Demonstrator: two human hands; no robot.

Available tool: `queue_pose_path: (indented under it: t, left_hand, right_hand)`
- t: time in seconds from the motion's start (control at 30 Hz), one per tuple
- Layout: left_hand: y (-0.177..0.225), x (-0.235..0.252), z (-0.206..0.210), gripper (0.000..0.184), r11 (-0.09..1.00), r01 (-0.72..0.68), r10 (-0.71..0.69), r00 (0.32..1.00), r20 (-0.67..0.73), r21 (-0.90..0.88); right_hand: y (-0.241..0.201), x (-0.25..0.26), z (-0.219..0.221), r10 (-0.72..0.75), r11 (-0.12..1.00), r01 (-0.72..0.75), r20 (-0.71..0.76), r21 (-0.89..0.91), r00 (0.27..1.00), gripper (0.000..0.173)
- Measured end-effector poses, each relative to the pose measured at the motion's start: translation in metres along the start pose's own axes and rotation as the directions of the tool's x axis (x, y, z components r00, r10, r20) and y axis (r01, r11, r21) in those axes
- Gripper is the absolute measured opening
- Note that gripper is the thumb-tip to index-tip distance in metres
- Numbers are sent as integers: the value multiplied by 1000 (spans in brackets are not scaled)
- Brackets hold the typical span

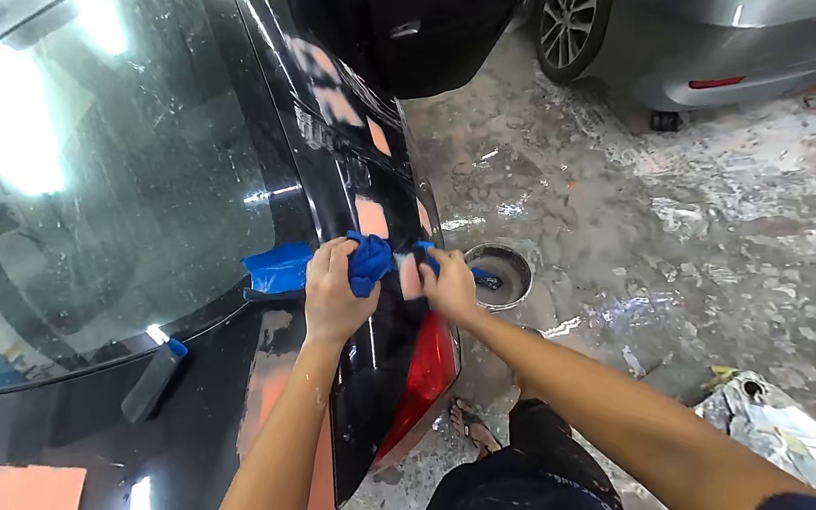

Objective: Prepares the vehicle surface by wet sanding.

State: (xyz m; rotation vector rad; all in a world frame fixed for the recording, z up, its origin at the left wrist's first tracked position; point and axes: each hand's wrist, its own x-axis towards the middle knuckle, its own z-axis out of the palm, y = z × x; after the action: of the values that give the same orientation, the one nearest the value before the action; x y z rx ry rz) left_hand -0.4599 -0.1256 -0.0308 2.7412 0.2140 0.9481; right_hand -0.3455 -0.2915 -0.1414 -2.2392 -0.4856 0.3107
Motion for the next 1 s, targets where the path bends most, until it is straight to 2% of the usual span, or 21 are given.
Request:
queue_pose_path:
  t: [0.03, 0.07, 0.17, 0.23, 0.27, 0.33, 0.37, 0.4, 0.47, 0.53, 0.57, 0.63, 0.7, 0.73, 0.8, 0.87, 0.93, 1.0]
  left_hand:
    - [1, -2, 0, 55, 1000, 5, -5, 1000, 0, 3]
    - [2, -3, -2, 55, 1000, 9, -9, 1000, 15, 11]
    - [-2, 1, 0, 56, 1000, 6, -6, 1000, 10, 19]
    - [-4, -1, 0, 57, 1000, 1, -1, 1000, 8, 23]
    - [-4, -1, -1, 57, 1000, -5, 5, 1000, 13, 26]
    - [-2, -2, -2, 58, 999, -9, 9, 1000, 20, 31]
    - [-1, -4, -2, 58, 1000, -2, 2, 1000, 25, 30]
    - [0, -5, -3, 58, 1000, 5, -6, 1000, 29, 24]
    - [-2, 0, 0, 57, 1000, 10, -10, 1000, 15, 12]
    - [-4, 0, 1, 57, 1000, 7, -7, 1000, 3, 13]
    - [-4, 0, 0, 57, 1000, 4, -4, 1000, 6, 16]
    - [-3, 1, -1, 57, 1000, 2, -2, 1000, 19, 20]
    - [1, -1, -1, 57, 1000, 15, -16, 999, 34, 22]
    - [2, -1, -2, 56, 1000, 17, -18, 999, 38, 23]
    - [0, 4, 0, 56, 1000, 5, -5, 1000, 29, 20]
    - [-2, 4, 2, 56, 1000, 2, -2, 1000, 14, 12]
    - [-2, 1, 0, 55, 1000, 4, -4, 1000, 5, 3]
    - [0, 1, 1, 56, 1000, 4, -4, 1000, 2, 0]
  right_hand:
    - [-8, 5, -4, 80, 997, -80, 26, -9, 996, 43]
    - [-17, -3, -5, 81, 997, -81, 29, -9, 996, 43]
    - [-22, -46, -1, -186, 982, 187, -51, 23, 981, 43]
    - [-3, -38, 5, -275, 961, 277, -61, 25, 959, 43]
    - [2, -23, 5, -223, 974, 224, -29, 20, 974, 44]
    - [-1, 7, -1, -20, 1000, 19, 30, 12, 999, 44]
    - [-9, 7, -3, 42, 999, -42, 40, 17, 998, 44]
    - [-17, -6, -5, 31, 999, -32, 30, 31, 999, 44]
    - [-25, -40, -4, -129, 991, 130, -16, 44, 991, 44]
    - [-11, -49, 2, -256, 966, 257, -44, 39, 966, 43]
    - [-4, -38, 2, -249, 968, 250, -34, 37, 968, 43]
    - [-1, -1, -4, -56, 998, 54, 49, 34, 997, 45]
    - [-10, 12, -8, 121, 992, -124, 75, 31, 990, 45]
    - [-18, -1, -8, 115, 992, -118, 61, 46, 991, 45]
    - [-27, -37, -9, -36, 995, 35, 10, 92, 999, 44]
    - [-18, -47, -4, -135, 986, 134, 0, 95, 991, 45]
    - [-4, -20, -2, -69, 994, 65, 38, 88, 997, 45]
    - [-3, 15, -6, 119, 990, -124, 79, 66, 990, 46]
